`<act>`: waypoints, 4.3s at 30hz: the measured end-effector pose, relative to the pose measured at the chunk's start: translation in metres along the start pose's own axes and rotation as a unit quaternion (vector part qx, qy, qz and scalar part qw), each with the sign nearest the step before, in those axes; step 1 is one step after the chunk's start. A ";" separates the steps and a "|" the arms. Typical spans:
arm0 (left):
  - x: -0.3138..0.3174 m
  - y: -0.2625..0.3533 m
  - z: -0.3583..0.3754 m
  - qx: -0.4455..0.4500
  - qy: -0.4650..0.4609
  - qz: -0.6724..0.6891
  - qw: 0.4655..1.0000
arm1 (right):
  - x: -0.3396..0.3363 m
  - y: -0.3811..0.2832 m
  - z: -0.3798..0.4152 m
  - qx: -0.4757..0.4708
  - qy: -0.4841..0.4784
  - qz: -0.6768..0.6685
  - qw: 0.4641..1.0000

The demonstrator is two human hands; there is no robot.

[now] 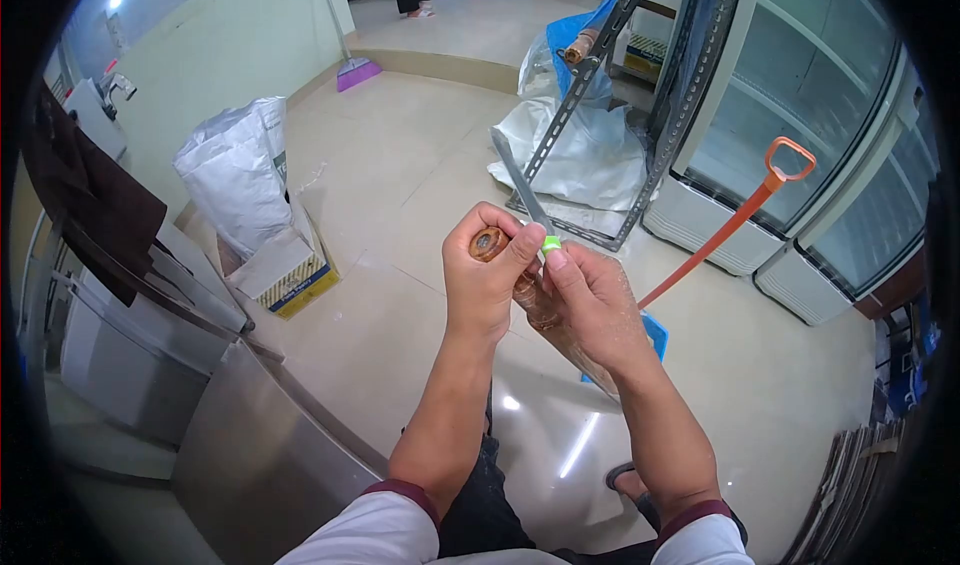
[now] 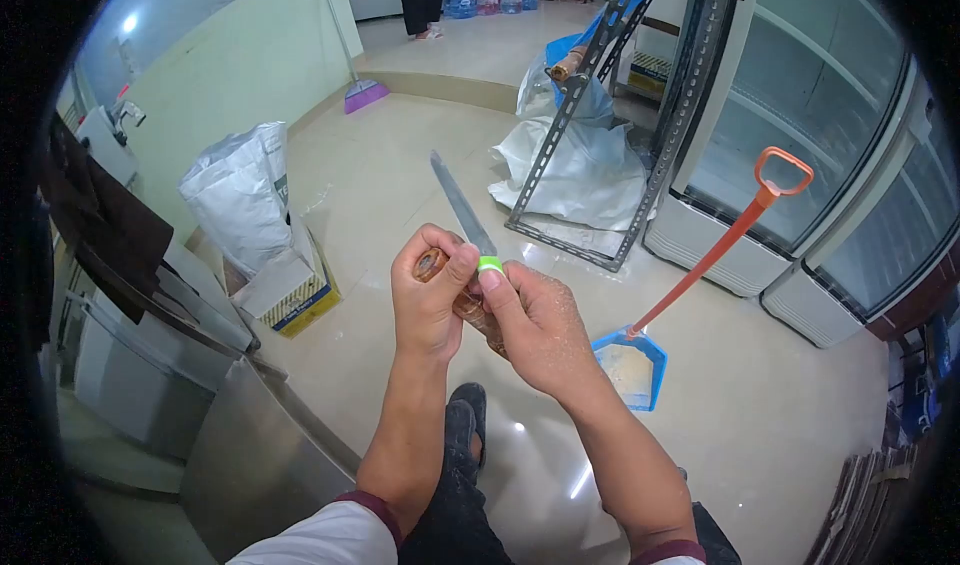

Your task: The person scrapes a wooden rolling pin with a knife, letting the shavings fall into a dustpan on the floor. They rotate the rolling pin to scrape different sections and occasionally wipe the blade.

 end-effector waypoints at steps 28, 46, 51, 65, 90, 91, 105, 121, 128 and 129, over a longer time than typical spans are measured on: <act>-0.004 -0.005 -0.001 0.036 0.100 -0.017 0.994 | -0.022 0.165 0.130 0.097 0.105 0.256 0.956; 0.030 0.057 0.022 0.115 0.015 -0.002 0.993 | -0.113 0.356 0.272 0.327 0.239 0.317 0.858; 0.040 0.090 0.042 0.196 -0.029 -0.036 0.980 | -0.099 0.286 0.216 0.226 0.223 0.209 0.925; 0.059 0.086 0.046 0.186 -0.028 -0.057 0.980 | -0.062 0.224 0.159 0.124 0.153 0.095 0.976; 0.047 0.045 0.025 0.143 -0.023 -0.086 0.986 | -0.015 0.065 0.088 0.000 -0.018 0.259 0.966; 0.045 0.045 0.023 0.144 -0.006 -0.075 0.987 | -0.015 0.067 0.086 0.004 -0.022 0.253 0.967; 0.010 0.049 0.010 0.113 -0.043 -0.067 0.990 | -0.035 0.374 0.121 0.247 -0.001 0.334 0.909; 0.012 0.043 0.009 0.089 -0.198 -0.039 0.975 | 0.010 0.060 0.058 0.002 -0.114 0.228 0.967; -0.007 0.045 0.001 0.096 -0.182 -0.035 0.978 | -0.037 0.310 0.087 0.245 0.003 0.299 0.922; -0.008 0.046 0.001 0.097 -0.188 -0.031 0.977 | -0.043 0.361 0.091 0.265 -0.006 0.316 0.911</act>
Point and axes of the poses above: each hand's wrist, its own z-axis away from the middle knuckle, its own x-axis out of the palm, y = z × x, the point moved 5 cm from there along -z, towards the middle knuckle, and after that the axes turned 6 degrees about z, right-handed, at the moved point
